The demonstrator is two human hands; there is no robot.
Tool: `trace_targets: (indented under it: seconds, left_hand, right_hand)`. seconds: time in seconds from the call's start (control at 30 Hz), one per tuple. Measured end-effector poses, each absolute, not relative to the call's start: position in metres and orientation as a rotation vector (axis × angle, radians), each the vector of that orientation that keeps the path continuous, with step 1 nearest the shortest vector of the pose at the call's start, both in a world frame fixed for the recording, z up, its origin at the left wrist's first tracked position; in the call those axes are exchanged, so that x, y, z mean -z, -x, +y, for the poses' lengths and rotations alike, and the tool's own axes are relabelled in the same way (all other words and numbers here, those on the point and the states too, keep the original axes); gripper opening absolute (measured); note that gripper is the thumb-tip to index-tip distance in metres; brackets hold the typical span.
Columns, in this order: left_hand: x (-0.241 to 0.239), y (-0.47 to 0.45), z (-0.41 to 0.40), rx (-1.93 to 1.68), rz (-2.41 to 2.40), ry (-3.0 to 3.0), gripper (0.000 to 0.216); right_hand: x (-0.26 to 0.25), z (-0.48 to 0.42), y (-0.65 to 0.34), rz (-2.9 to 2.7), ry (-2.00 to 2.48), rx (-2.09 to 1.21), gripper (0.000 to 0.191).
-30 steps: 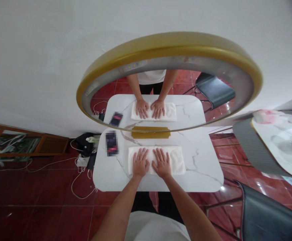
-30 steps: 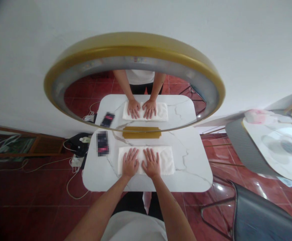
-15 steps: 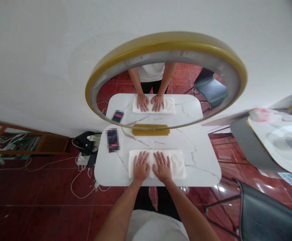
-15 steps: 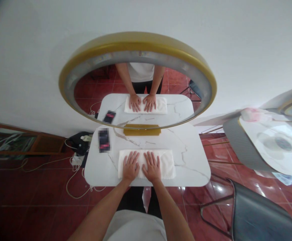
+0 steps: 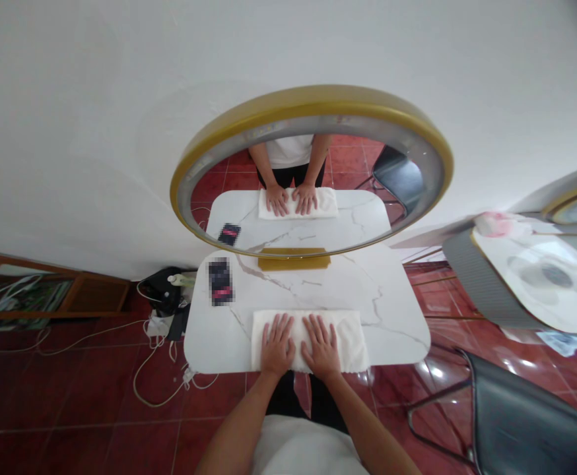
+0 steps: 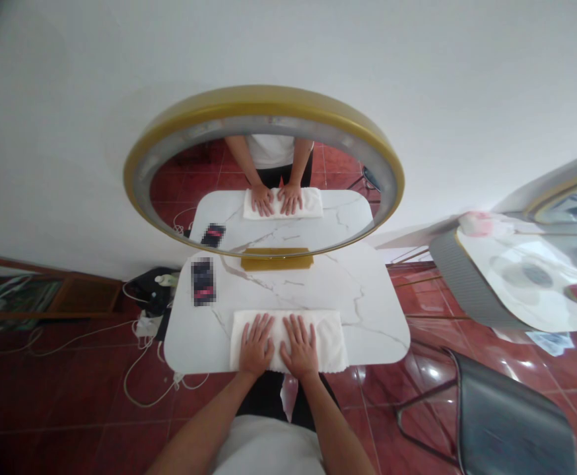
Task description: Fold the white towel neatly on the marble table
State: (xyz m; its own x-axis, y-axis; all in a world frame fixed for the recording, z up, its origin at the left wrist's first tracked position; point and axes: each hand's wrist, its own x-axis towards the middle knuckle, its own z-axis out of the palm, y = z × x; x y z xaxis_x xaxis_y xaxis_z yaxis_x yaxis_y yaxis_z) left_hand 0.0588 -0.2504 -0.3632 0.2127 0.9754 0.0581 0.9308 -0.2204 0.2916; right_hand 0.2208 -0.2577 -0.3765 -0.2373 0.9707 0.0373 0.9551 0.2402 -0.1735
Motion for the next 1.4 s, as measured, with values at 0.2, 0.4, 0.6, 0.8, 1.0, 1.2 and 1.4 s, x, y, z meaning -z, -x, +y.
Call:
trace_targets:
  seconds: [0.2, 0.4, 0.6, 0.8, 1.0, 1.2, 1.4]
  left_hand:
    - [0.368, -0.056, -0.250, -0.295, 1.812, -2.306, 0.065]
    - [0.367, -0.049, -0.236, -0.271, 1.690, -2.375, 0.065]
    - [0.367, -0.049, -0.228, -0.267, 1.646, -2.386, 0.065]
    - [0.365, -0.050, -0.214, -0.286, 1.690, -2.352, 0.062]
    - [0.364, -0.051, -0.190, -0.303, 1.711, -2.332, 0.061]
    - [0.367, -0.050, -0.177, -0.271, 1.701, -2.311, 0.062]
    - [0.367, -0.053, -0.160, -0.259, 1.720, -2.289, 0.062]
  right_hand:
    - [0.379, -0.258, -0.222, -2.377, 1.829, -0.176, 0.068]
    - [0.380, -0.256, -0.224, -2.413, 1.817, -0.203, 0.068]
    - [0.379, -0.254, -0.225, -2.428, 1.807, -0.225, 0.069]
    - [0.379, -0.231, -0.225, -2.425, 1.783, -0.218, 0.069]
    - [0.377, -0.204, -0.223, -2.414, 1.799, -0.216, 0.070]
    - [0.377, -0.192, -0.223, -2.422, 1.814, -0.248, 0.070]
    - [0.380, -0.174, -0.224, -2.414, 1.816, -0.251, 0.070]
